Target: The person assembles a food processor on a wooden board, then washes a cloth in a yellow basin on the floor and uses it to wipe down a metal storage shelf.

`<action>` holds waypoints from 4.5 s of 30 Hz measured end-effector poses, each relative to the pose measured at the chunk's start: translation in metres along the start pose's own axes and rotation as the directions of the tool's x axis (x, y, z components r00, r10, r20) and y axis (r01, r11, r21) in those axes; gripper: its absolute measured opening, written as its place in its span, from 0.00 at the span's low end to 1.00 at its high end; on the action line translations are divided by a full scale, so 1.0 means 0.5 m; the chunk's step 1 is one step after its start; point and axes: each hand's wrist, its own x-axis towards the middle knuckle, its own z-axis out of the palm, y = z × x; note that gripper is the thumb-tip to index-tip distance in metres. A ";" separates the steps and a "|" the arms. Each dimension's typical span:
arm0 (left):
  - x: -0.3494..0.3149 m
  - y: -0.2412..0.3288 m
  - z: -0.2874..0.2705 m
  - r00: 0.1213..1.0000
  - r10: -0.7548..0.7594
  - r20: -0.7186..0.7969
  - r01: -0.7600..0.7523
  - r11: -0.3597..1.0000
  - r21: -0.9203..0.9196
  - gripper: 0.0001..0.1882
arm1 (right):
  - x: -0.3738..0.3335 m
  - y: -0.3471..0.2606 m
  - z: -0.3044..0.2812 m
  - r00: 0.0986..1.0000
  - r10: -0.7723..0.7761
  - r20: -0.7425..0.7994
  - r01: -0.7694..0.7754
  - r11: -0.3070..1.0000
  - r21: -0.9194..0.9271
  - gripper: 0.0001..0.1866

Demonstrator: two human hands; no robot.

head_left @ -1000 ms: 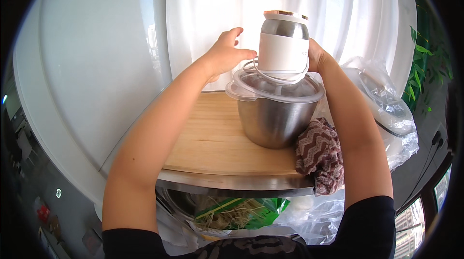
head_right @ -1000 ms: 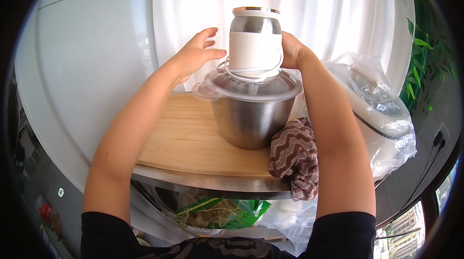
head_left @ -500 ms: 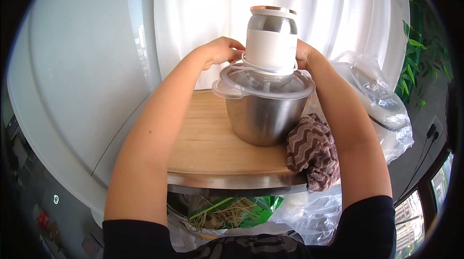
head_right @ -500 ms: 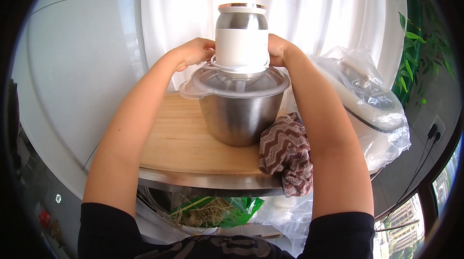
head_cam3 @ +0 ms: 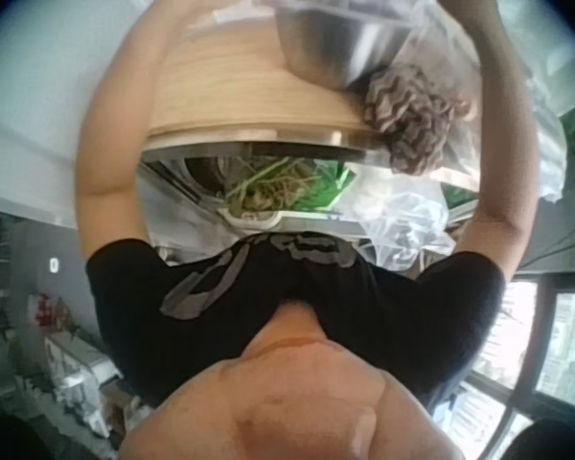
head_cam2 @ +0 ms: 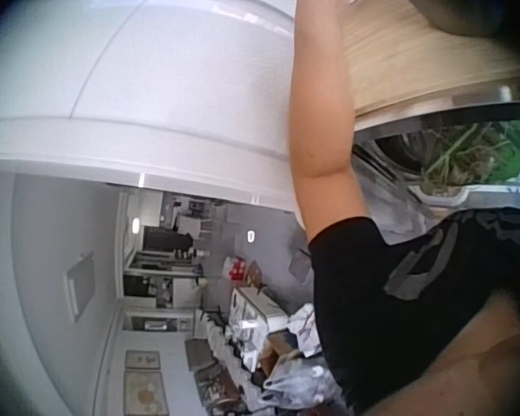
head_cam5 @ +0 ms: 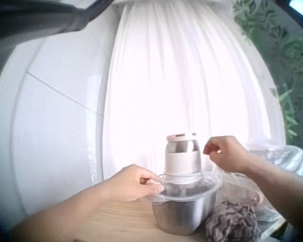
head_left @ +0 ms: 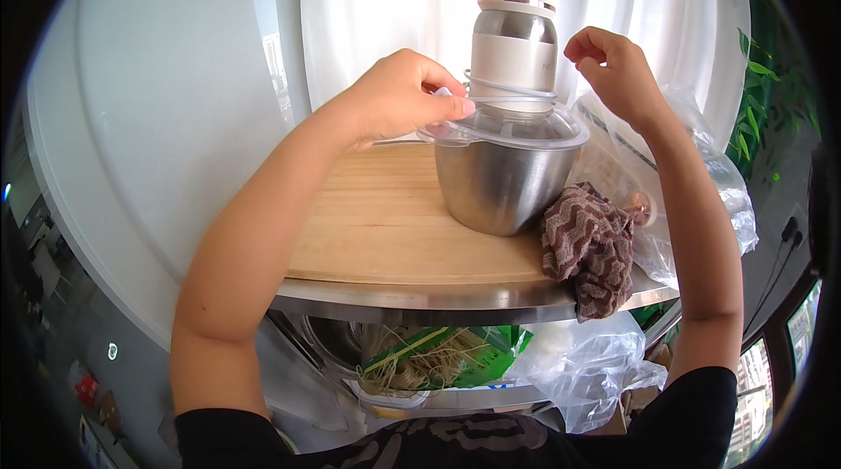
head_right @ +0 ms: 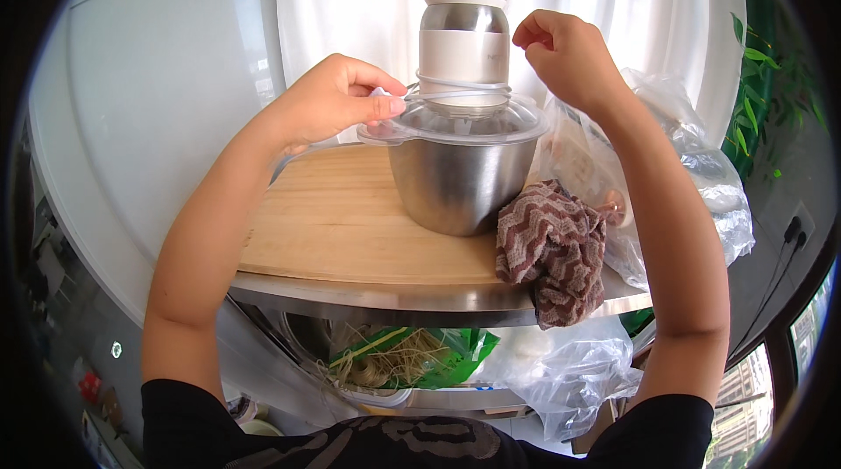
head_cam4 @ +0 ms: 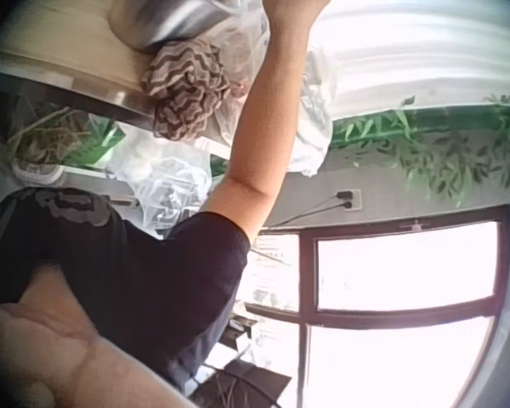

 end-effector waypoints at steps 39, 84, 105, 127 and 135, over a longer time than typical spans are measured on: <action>0.053 0.016 0.064 0.924 0.365 -0.116 -0.301 0.879 0.369 0.18 | -0.050 -0.053 0.039 0.964 0.064 0.258 -0.136 0.954 0.269 0.04; 0.058 0.006 0.076 0.665 0.746 -0.029 -0.426 0.411 0.806 0.08 | -0.066 -0.046 0.091 0.954 -0.276 -0.119 0.272 0.961 -0.047 0.10; 0.051 0.016 0.098 0.825 0.537 -0.177 -0.308 0.689 0.656 0.09 | -0.070 -0.046 0.090 0.983 -0.169 -0.069 0.173 0.983 0.054 0.13; 0.040 0.019 0.119 0.759 0.588 -0.280 -0.221 0.638 0.738 0.05 | -0.073 -0.044 0.102 0.934 -0.280 -0.221 0.311 0.943 0.117 0.10; 0.036 0.013 0.099 0.792 0.575 -0.206 -0.237 0.600 0.764 0.06 | -0.070 -0.042 0.058 0.949 -0.313 0.028 0.305 0.940 0.153 0.05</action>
